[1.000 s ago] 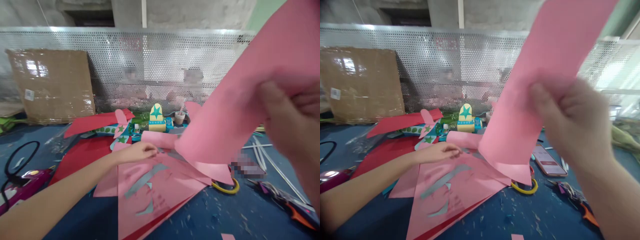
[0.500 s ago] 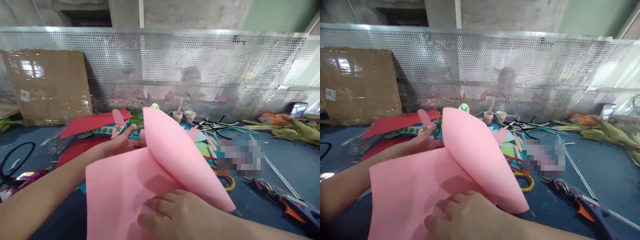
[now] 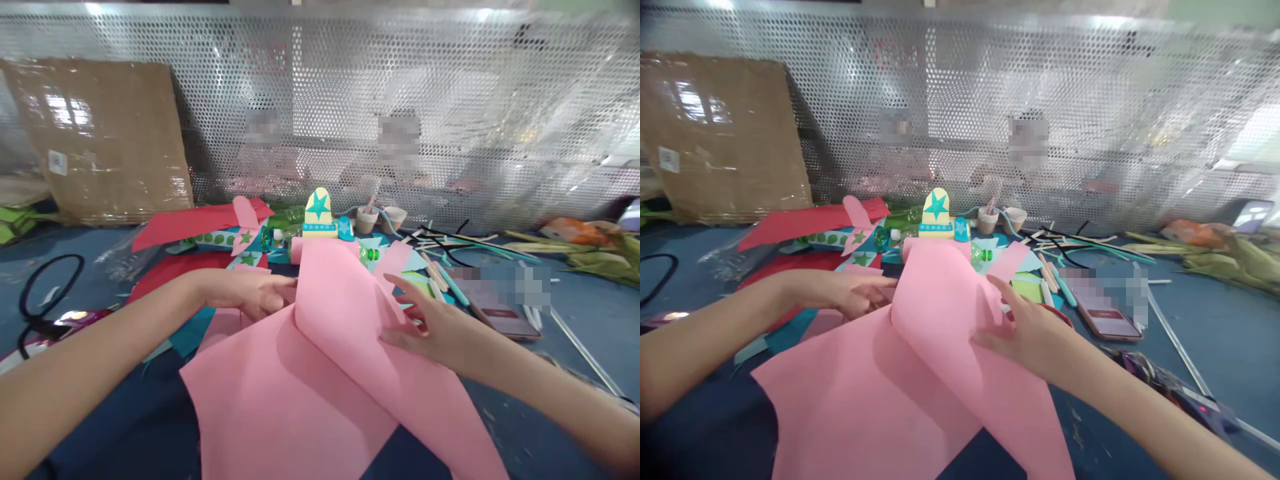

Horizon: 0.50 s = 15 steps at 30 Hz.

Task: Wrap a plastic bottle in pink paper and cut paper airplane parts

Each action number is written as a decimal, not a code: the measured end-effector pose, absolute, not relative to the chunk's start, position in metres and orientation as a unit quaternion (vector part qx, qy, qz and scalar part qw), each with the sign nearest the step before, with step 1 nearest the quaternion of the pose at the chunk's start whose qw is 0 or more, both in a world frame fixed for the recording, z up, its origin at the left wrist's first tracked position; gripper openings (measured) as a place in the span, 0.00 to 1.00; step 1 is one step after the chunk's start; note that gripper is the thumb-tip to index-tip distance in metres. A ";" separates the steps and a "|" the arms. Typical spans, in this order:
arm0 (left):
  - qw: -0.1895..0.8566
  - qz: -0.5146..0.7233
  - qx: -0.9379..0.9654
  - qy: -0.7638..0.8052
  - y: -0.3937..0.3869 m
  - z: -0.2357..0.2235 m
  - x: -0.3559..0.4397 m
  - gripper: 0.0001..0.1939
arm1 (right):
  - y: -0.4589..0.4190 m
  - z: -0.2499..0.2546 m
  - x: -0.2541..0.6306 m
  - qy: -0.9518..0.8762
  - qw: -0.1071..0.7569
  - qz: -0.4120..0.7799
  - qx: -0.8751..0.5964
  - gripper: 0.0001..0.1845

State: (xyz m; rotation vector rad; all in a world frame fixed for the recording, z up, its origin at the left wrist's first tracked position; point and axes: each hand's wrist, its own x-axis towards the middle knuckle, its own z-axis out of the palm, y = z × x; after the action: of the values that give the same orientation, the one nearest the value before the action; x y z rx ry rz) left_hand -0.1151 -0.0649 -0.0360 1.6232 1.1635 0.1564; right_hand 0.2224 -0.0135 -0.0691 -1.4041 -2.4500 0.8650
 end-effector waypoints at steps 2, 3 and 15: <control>0.542 0.043 0.677 0.496 -0.066 -0.035 -0.115 0.41 | -0.012 -0.069 0.230 -0.814 0.100 0.332 -0.466 0.51; 0.557 0.034 0.664 0.497 -0.067 -0.034 -0.115 0.41 | -0.010 -0.067 0.233 -0.809 0.104 0.352 -0.460 0.50; 0.540 0.047 0.642 0.542 -0.071 -0.024 -0.108 0.29 | 0.010 -0.010 0.274 -0.663 0.314 0.504 -0.456 0.41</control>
State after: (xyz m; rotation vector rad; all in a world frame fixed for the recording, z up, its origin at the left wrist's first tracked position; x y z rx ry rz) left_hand -0.1081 -0.0705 -0.0237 1.5257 1.2894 0.1116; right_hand 0.2739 0.0104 -0.0103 -1.2009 -1.7476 1.3282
